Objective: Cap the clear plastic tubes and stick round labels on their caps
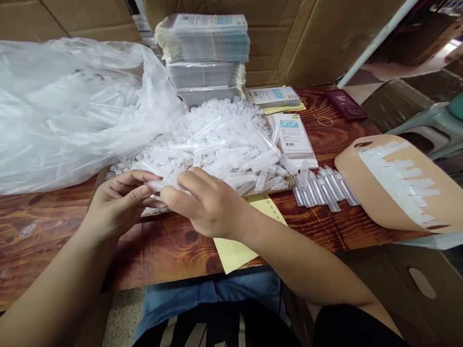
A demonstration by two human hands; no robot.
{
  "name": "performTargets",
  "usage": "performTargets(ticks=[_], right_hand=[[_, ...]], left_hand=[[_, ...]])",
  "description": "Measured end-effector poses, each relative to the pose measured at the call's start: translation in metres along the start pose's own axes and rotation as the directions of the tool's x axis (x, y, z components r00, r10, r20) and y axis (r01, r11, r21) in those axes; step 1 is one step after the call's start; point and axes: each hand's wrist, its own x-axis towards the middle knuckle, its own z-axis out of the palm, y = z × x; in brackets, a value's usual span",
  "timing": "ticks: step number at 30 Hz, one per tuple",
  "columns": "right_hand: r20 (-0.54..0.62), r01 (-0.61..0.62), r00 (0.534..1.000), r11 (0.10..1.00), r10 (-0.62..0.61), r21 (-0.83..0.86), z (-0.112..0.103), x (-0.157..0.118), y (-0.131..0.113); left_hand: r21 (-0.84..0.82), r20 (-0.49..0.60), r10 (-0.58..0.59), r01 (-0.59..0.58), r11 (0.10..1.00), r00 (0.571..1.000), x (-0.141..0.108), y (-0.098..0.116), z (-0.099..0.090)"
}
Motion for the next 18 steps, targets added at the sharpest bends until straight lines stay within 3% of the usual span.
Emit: performTargets(ticks=[2,5,9,13,16,18], right_hand=[[0.022,-0.039,0.999,0.999,0.038,0.031,0.0002,-0.0009,-0.0019],[-0.057,-0.120,0.990,0.988,0.126,0.098,0.0003,-0.0015,-0.0041],[-0.116,0.056,0.992,0.994,-0.045,0.093,-0.0003,-0.0001,-0.0025],[-0.130,0.004,0.991,0.998,0.004,0.065,-0.0039,0.0006,0.0007],[-0.071,0.114,0.990,0.990,-0.120,-0.081,-0.0059,-0.0006,0.0020],[-0.035,0.090,0.995,0.987,-0.095,-0.130,-0.0051,-0.0024,0.0021]], left_hand=[[0.015,0.001,0.017,-0.018,1.000,1.000,-0.0011,-0.0011,0.0004],[0.054,-0.031,0.041,-0.039,0.998,0.999,-0.0026,-0.0021,0.0007],[0.008,-0.024,-0.039,0.039,0.999,0.999,-0.0027,-0.0028,0.0018],[-0.045,-0.035,-0.109,0.108,0.993,0.993,-0.0014,-0.0009,0.0030],[-0.102,-0.082,-0.144,0.135,0.986,0.986,0.0001,0.0014,0.0034],[-0.116,-0.086,-0.159,0.149,0.982,0.983,0.0008,0.0021,0.0033]])
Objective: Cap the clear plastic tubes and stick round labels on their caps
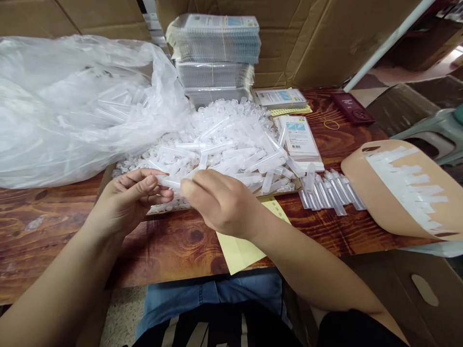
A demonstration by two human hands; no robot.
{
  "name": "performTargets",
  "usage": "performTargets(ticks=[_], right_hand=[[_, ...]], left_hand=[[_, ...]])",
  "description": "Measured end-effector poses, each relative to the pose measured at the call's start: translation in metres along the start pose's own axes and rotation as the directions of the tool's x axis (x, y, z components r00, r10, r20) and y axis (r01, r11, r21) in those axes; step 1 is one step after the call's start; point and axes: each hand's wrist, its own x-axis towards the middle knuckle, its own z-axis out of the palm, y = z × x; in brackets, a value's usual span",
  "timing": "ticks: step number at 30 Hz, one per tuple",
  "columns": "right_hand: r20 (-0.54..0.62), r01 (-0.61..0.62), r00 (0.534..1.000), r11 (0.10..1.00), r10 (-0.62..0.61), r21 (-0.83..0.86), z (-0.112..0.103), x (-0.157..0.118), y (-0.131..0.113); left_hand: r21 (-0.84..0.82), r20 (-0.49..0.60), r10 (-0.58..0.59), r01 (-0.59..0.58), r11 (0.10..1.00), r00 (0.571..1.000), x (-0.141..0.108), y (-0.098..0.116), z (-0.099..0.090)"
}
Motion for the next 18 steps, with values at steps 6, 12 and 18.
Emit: performTargets(ticks=[6,12,18], right_hand=[[0.046,-0.188,0.981,0.982,0.187,0.005,0.006,-0.004,-0.003],[0.302,-0.617,0.787,0.682,0.538,0.392,0.003,0.002,-0.009],[0.749,-0.832,0.471,-0.049,0.467,0.553,0.000,0.009,-0.006]], left_hand=[[0.012,-0.008,-0.031,0.031,0.999,0.999,0.000,-0.001,-0.001],[0.190,-0.055,0.168,-0.155,0.969,0.984,-0.005,-0.006,0.003],[0.534,0.014,0.515,-0.442,0.721,0.857,-0.016,-0.011,0.001]])
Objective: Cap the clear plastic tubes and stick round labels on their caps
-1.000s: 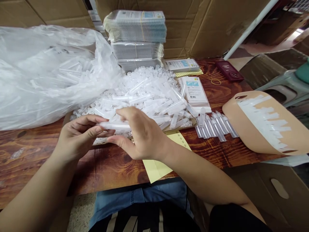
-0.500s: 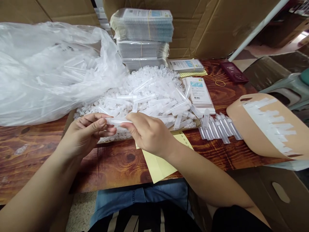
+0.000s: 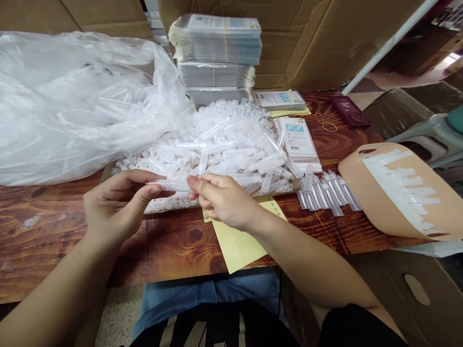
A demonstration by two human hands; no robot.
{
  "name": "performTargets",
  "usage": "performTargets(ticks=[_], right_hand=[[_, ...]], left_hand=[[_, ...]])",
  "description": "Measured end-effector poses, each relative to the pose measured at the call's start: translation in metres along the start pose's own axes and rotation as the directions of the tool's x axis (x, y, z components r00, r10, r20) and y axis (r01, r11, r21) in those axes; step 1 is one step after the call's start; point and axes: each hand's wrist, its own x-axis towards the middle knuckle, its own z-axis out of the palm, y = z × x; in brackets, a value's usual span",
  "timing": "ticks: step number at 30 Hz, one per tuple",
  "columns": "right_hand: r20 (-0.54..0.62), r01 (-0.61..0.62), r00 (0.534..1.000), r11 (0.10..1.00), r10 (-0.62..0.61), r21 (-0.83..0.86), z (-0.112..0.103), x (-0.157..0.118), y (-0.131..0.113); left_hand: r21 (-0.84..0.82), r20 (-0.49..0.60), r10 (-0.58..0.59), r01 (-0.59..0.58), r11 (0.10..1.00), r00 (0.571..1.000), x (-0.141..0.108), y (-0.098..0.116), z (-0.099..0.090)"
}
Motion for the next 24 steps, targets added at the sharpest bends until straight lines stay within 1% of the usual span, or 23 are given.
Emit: performTargets(ticks=[1,2,3,4,5,6,7,8,9,10,11,12,14,15,17,19,24], right_hand=[[0.021,-0.017,1.000,1.000,0.017,-0.004,-0.001,-0.001,-0.002],[0.018,-0.002,1.000,0.999,0.003,-0.051,-0.002,-0.002,-0.005],[-0.003,0.040,0.999,0.989,-0.041,-0.141,-0.004,-0.004,-0.008],[-0.044,0.100,0.992,0.959,-0.116,-0.267,-0.007,-0.005,-0.012],[-0.097,0.163,0.970,0.894,-0.223,-0.418,-0.013,-0.006,-0.015],[-0.146,0.213,0.923,0.792,-0.355,-0.572,-0.021,-0.006,-0.018],[-0.178,0.234,0.853,0.665,-0.490,-0.710,-0.032,-0.005,-0.021],[-0.189,0.221,0.768,0.531,-0.612,-0.818,-0.046,-0.003,-0.022],[-0.185,0.188,0.687,0.418,-0.703,-0.889,-0.062,0.000,-0.023],[-0.180,0.140,0.636,0.342,-0.751,-0.929,-0.079,0.005,-0.024],[-0.182,0.088,0.604,0.291,-0.776,-0.953,-0.096,0.010,-0.023],[-0.189,0.038,0.587,0.260,-0.787,-0.965,-0.112,0.016,-0.022],[-0.212,-0.044,0.583,0.230,-0.785,-0.972,-0.140,0.028,-0.019],[-0.226,-0.079,0.590,0.224,-0.775,-0.971,-0.150,0.033,-0.018],[-0.243,-0.122,0.619,0.215,-0.747,-0.969,-0.162,0.041,-0.014],[-0.241,-0.129,0.651,0.208,-0.720,-0.970,-0.166,0.044,-0.012],[-0.196,-0.077,0.711,0.202,-0.675,-0.976,-0.165,0.042,-0.014]], left_hand=[[0.067,0.018,0.057,-0.058,0.996,0.998,0.000,0.000,-0.003],[0.138,0.041,0.112,-0.116,0.984,0.993,0.002,0.000,-0.006],[0.212,0.068,0.155,-0.166,0.963,0.986,0.004,0.000,-0.010],[0.294,0.093,0.177,-0.197,0.935,0.980,0.008,-0.001,-0.015],[0.391,0.107,0.173,-0.202,0.898,0.979,0.012,-0.003,-0.020],[0.503,0.099,0.146,-0.176,0.846,0.984,0.018,-0.005,-0.026],[0.617,0.087,0.098,-0.131,0.776,0.991,0.024,-0.008,-0.032],[0.723,0.068,0.033,-0.072,0.687,0.997,0.030,-0.011,-0.038],[0.797,0.064,-0.039,-0.027,0.603,0.997,0.035,-0.014,-0.043],[0.841,0.088,-0.124,-0.007,0.540,0.988,0.040,-0.017,-0.048],[0.866,0.101,-0.184,0.005,0.501,0.978,0.044,-0.018,-0.051],[0.877,0.118,-0.233,0.009,0.480,0.965,0.047,-0.019,-0.054],[0.882,0.132,-0.271,0.011,0.471,0.953,0.050,-0.019,-0.056],[0.881,0.137,-0.273,0.008,0.472,0.952,0.050,-0.019,-0.055],[0.877,0.144,-0.270,0.003,0.481,0.952,0.049,-0.019,-0.054],[0.864,0.167,-0.272,-0.007,0.504,0.948,0.048,-0.021,-0.054],[0.826,0.219,-0.243,-0.047,0.562,0.945,0.049,-0.033,-0.057]])
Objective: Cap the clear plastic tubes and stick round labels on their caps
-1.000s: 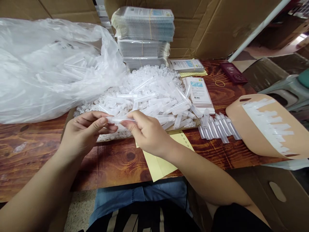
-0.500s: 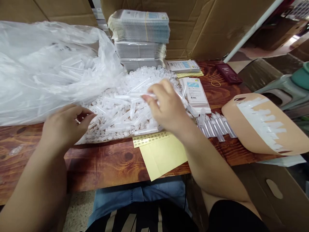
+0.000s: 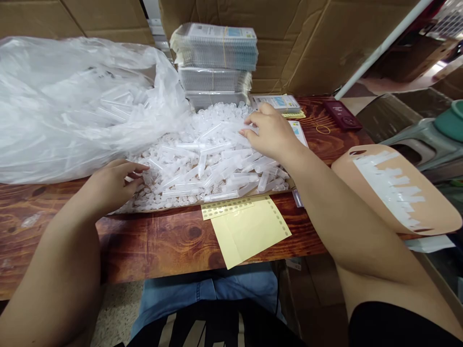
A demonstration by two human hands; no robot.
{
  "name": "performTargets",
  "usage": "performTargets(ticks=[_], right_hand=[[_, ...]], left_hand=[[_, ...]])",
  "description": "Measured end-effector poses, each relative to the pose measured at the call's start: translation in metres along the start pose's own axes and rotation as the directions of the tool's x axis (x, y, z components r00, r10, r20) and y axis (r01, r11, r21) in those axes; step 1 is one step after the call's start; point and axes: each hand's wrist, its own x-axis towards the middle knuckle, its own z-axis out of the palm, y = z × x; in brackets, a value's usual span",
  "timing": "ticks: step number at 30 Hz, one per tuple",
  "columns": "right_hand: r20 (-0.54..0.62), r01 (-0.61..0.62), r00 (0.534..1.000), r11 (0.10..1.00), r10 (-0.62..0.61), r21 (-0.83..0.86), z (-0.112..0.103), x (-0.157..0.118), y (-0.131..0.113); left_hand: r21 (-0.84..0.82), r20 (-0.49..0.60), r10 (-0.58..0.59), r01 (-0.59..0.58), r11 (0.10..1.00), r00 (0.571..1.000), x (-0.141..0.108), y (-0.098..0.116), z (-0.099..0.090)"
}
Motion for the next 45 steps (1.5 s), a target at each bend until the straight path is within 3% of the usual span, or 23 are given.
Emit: performTargets(ticks=[6,8,11,13,16,17,19,21,23,28,33,35,40,45], right_hand=[[0.030,0.123,0.992,0.991,-0.125,0.043,-0.022,0.000,-0.022],[0.045,0.181,0.982,0.982,-0.184,0.057,-0.031,-0.003,-0.043],[0.172,0.262,0.946,0.960,-0.275,0.097,-0.038,-0.007,-0.090],[0.318,0.371,0.858,0.915,-0.403,0.157,-0.033,-0.009,-0.125],[0.577,0.521,0.633,0.835,-0.516,0.176,-0.012,-0.007,-0.174],[0.611,0.564,0.583,0.808,-0.536,0.171,-0.003,-0.004,-0.187],[0.681,0.620,0.499,0.770,-0.535,0.151,0.012,0.003,-0.205],[0.732,0.636,0.465,0.763,-0.498,0.115,0.020,0.011,-0.214],[0.746,0.614,0.483,0.785,-0.459,0.086,0.020,0.018,-0.215],[0.742,0.451,0.583,0.891,-0.330,0.042,-0.002,0.026,-0.193],[0.759,0.331,0.621,0.943,-0.198,-0.025,-0.018,0.021,-0.161],[0.772,0.315,0.610,0.949,-0.180,-0.029,-0.021,0.017,-0.153],[0.842,0.296,0.518,0.955,-0.152,-0.009,-0.017,0.007,-0.151],[0.853,0.246,0.513,0.968,-0.092,-0.044,-0.002,0.006,-0.166]], left_hand=[[0.016,-0.013,-0.017,0.017,1.000,1.000,0.002,-0.004,0.005],[0.036,-0.014,-0.036,0.036,0.999,0.999,0.003,-0.003,0.005],[0.070,0.004,-0.089,0.088,0.994,0.996,0.003,-0.003,0.003],[0.070,0.020,-0.111,0.109,0.992,0.994,0.004,-0.003,0.002],[0.061,0.022,-0.116,0.114,0.992,0.993,0.005,-0.003,0.001],[0.066,0.019,-0.115,0.113,0.991,0.993,0.005,-0.003,0.001],[0.091,0.016,-0.113,0.111,0.990,0.993,0.006,-0.003,0.002],[0.114,0.020,-0.107,0.104,0.988,0.994,0.007,-0.004,0.003],[0.125,0.019,-0.103,0.100,0.987,0.994,0.007,-0.004,0.004],[0.117,-0.007,-0.089,0.089,0.989,0.996,0.008,-0.009,0.009],[0.079,-0.052,-0.109,0.113,0.991,0.993,0.008,-0.011,0.009],[0.017,-0.070,-0.146,0.148,0.989,0.987,0.007,-0.010,0.007],[-0.267,-0.075,-0.235,0.207,0.941,0.969,0.001,-0.001,-0.001],[-0.501,-0.048,-0.338,0.270,0.822,0.940,0.001,0.006,-0.005]])
